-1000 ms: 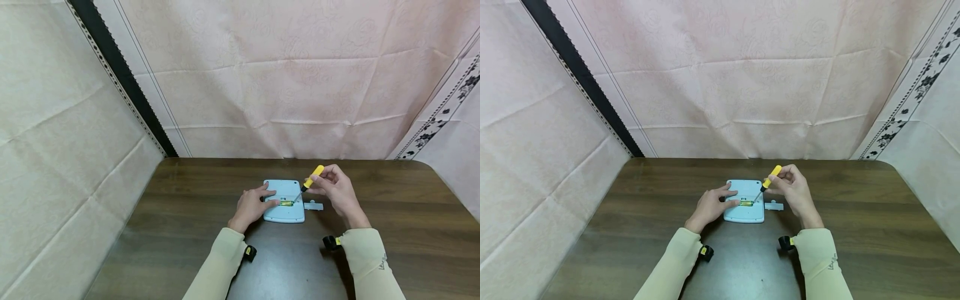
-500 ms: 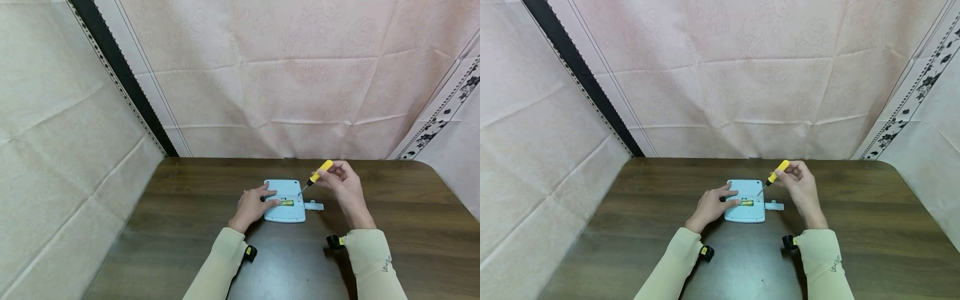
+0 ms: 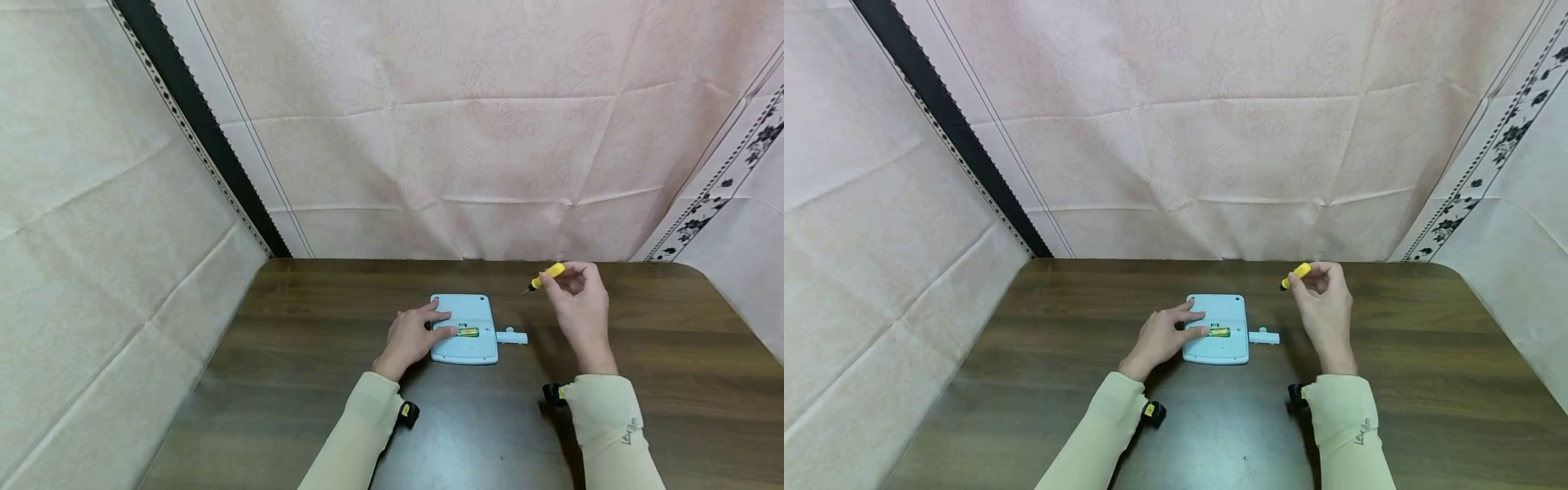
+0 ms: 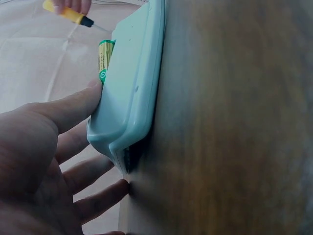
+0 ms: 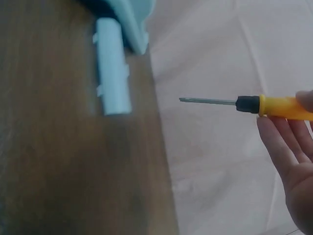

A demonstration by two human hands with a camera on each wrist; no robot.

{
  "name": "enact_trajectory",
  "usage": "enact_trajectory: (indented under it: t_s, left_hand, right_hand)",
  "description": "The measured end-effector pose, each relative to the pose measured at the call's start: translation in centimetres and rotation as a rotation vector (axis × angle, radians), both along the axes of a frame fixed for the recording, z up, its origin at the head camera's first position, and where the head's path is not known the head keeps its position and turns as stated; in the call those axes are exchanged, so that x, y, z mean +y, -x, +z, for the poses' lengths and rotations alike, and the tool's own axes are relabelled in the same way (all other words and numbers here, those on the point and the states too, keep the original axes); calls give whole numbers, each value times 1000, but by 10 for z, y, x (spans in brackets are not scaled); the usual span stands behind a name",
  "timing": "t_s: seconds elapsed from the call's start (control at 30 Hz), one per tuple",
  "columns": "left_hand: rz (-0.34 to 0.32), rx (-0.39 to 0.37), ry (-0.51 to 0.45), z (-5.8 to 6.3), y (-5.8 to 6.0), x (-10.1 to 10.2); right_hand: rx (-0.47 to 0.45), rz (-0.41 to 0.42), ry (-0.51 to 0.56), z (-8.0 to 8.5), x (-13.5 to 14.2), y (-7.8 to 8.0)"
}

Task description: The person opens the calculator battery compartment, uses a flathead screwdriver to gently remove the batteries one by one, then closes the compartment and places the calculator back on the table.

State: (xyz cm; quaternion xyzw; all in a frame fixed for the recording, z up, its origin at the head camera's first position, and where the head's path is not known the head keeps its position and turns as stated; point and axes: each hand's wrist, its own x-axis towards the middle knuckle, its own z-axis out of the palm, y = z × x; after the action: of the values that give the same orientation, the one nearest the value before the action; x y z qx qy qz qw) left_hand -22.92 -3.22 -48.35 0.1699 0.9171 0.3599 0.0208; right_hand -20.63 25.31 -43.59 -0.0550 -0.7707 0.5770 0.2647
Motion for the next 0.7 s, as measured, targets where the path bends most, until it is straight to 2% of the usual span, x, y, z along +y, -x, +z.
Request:
enact_trajectory:
  t_s: [0.13,0.3,0.57,0.7]
  left_hand:
    - [0,2,-2,-1,0,-1]
    - [-1,11,13,-1,0,-1]
    - [2,5,19,1,0,0]
    - [2,-4,15,2,-1,0]
  right_hand:
    - [-56,-80,-34,-6,4,2]
    - [-82,-159,-53,-12,6,5]
    - [-97,-212,-142,-17,7,5]
    - [-137,-224,-186,-19,8,4]
